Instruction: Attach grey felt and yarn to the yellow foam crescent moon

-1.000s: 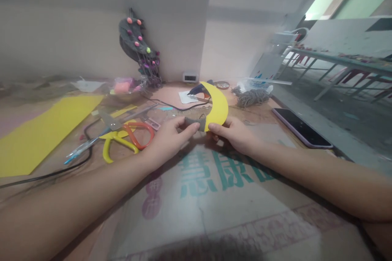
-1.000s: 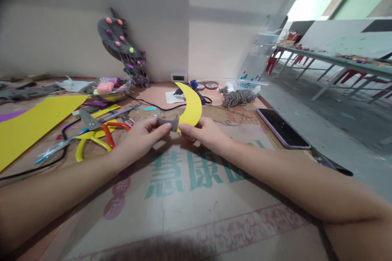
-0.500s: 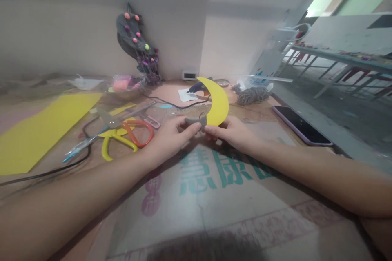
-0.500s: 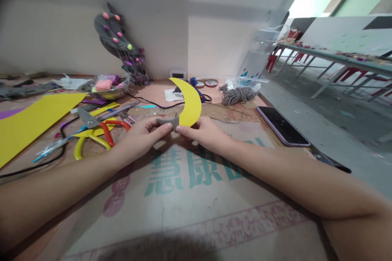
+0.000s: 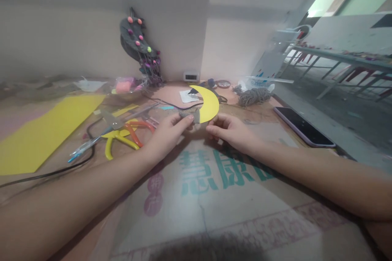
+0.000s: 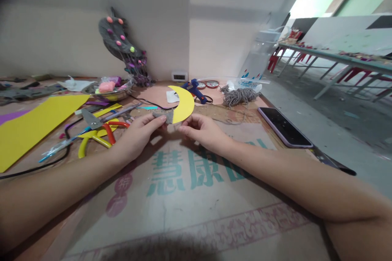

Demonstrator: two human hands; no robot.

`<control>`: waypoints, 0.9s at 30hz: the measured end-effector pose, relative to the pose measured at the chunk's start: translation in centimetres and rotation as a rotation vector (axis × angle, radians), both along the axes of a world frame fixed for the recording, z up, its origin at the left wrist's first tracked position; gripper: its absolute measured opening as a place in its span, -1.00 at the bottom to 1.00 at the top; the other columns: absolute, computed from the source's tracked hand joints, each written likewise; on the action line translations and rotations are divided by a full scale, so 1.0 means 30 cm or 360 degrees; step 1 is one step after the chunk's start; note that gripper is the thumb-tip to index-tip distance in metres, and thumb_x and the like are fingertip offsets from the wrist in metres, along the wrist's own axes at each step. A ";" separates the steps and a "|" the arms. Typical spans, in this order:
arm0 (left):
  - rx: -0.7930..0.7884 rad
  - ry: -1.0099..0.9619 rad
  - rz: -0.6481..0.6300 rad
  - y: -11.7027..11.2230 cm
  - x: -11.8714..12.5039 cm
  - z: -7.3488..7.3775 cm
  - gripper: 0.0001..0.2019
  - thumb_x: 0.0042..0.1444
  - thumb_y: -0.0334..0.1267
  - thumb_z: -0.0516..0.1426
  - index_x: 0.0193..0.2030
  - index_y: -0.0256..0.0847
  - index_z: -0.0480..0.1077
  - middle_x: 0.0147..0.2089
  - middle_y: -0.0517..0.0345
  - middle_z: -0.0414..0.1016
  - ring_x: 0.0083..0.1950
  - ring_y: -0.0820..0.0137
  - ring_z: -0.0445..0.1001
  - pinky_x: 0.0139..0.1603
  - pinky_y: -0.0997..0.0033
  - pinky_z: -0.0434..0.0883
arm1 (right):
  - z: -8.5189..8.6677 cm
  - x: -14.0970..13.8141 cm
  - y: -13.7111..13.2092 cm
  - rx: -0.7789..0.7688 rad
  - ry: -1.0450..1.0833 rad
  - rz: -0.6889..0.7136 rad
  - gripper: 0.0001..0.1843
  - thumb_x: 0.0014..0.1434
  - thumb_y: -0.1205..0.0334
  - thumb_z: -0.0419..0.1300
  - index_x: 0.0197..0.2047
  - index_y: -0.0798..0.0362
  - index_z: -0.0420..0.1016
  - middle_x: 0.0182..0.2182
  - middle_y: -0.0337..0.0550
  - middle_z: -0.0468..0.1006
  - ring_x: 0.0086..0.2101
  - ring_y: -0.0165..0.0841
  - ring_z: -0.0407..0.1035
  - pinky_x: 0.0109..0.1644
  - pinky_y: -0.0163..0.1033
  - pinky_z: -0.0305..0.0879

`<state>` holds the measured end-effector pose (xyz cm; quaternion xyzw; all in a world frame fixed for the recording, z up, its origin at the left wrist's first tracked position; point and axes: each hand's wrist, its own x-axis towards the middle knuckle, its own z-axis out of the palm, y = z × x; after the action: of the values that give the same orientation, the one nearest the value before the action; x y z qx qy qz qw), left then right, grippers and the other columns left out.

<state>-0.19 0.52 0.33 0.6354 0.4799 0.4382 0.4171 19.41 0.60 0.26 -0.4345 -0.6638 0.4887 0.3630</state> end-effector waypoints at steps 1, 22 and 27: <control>-0.0017 -0.0023 0.0001 0.000 0.000 -0.002 -0.69 0.17 -0.05 0.11 -0.46 -0.22 0.35 -0.46 0.24 0.39 -0.38 0.43 0.35 -0.32 0.45 0.29 | -0.002 0.000 0.000 0.0001 -0.0032 -0.0021 -0.68 0.06 0.03 0.29 -0.36 0.08 0.32 -0.55 -0.32 0.42 -0.57 -0.51 0.28 -0.55 -0.42 0.19; 0.0265 0.0380 -0.0159 -0.002 0.000 -0.025 -0.65 0.19 0.05 0.07 -0.40 -0.21 0.34 -0.41 0.23 0.39 -0.34 0.39 0.36 -0.34 0.43 0.27 | -0.037 0.032 0.032 0.0051 0.0281 -0.0211 -0.65 0.07 -0.03 0.30 -0.28 0.11 0.47 -0.48 -0.23 0.46 -0.55 -0.49 0.25 -0.50 -0.36 0.18; 0.0243 0.0458 -0.0164 0.008 -0.004 -0.020 -0.62 0.17 0.05 0.08 -0.46 -0.22 0.40 -0.46 0.22 0.39 -0.39 0.39 0.35 -0.40 0.42 0.23 | -0.023 0.025 0.022 -0.0003 0.0231 -0.0220 -0.61 0.05 -0.07 0.30 -0.32 0.13 0.48 -0.54 -0.23 0.45 -0.56 -0.48 0.25 -0.52 -0.37 0.16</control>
<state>-0.32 0.75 -0.25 0.7452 0.4668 0.3559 0.3164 20.17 1.27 -0.42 -0.4431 -0.6037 0.4933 0.4426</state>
